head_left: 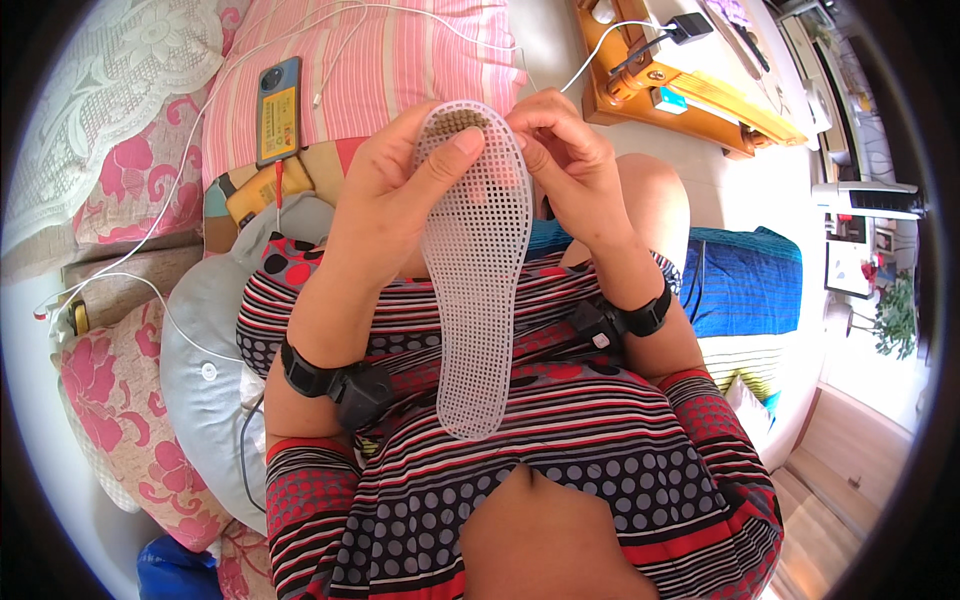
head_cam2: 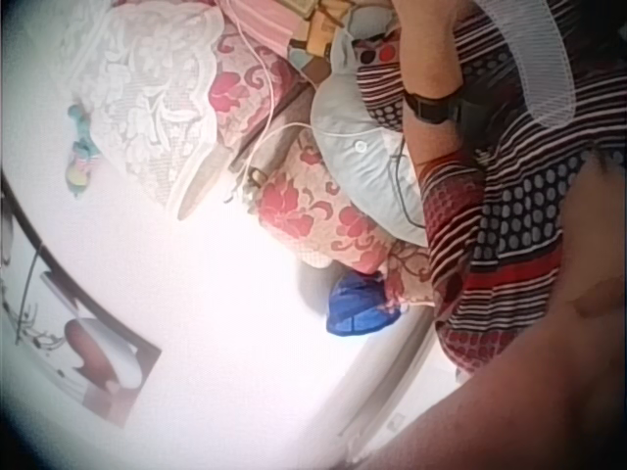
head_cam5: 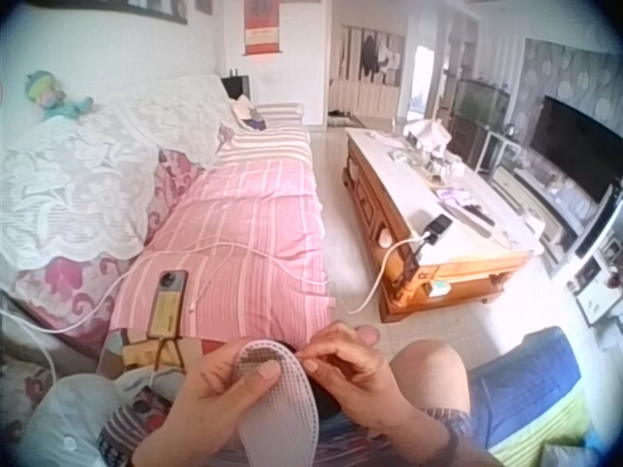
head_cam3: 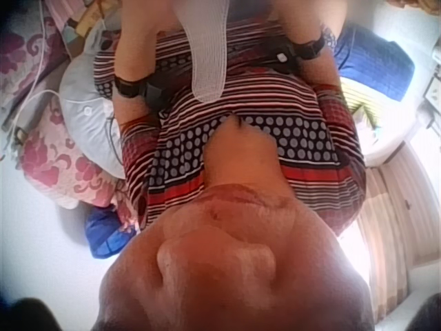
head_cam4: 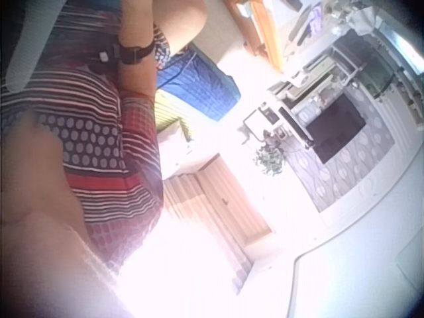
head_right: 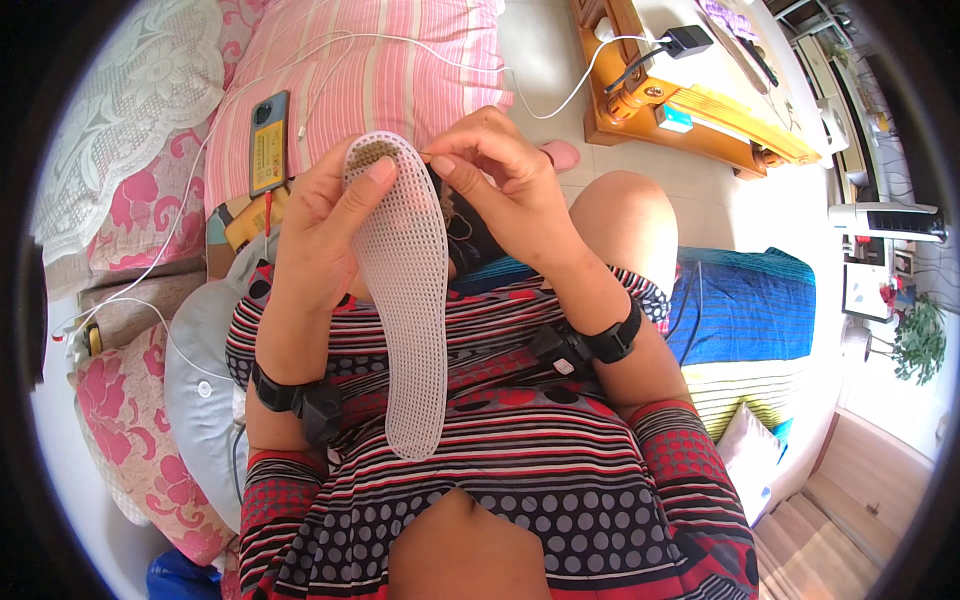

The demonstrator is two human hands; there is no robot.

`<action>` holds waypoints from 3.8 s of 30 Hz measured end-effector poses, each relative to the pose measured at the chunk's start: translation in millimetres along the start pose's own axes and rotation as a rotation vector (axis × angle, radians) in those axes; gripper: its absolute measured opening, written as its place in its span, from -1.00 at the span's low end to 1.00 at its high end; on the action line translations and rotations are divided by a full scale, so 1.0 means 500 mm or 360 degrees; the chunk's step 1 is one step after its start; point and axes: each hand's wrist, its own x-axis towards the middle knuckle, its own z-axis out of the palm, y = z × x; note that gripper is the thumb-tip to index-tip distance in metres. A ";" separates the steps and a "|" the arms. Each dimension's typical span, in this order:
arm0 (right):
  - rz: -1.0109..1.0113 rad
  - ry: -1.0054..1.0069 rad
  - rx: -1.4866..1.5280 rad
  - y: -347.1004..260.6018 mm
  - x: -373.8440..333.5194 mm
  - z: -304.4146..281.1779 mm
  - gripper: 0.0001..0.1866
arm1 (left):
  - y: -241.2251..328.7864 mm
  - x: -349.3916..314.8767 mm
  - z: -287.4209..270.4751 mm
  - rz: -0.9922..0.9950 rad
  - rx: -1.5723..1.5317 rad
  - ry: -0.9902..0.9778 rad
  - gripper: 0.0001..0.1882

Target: The person sews a brown thread through the edge of a white mesh insole using a needle while sitting on a bed.

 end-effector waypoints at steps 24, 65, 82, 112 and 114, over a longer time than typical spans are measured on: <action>-0.0052 -0.0006 0.0055 0.004 0.001 0.002 -0.88 | -0.003 0.001 -0.001 -0.0045 -0.0117 -0.0086 -0.80; 0.0049 0.0130 -0.0167 -0.032 0.009 0.027 -0.80 | -0.038 0.009 -0.002 0.0144 0.0666 0.0189 -0.83; 0.0165 0.0148 0.0291 -0.097 0.036 -0.017 -0.88 | -0.114 0.060 -0.081 -0.0006 0.1496 0.0231 -0.81; 0.0068 0.0075 -0.0594 0.018 -0.070 -0.155 -0.69 | -0.044 0.046 -0.015 -0.0088 0.1059 0.0323 -0.86; -0.0112 -0.0026 -0.0668 0.039 -0.027 -0.058 -0.77 | -0.038 0.040 -0.003 -0.0089 0.1077 0.0309 -0.87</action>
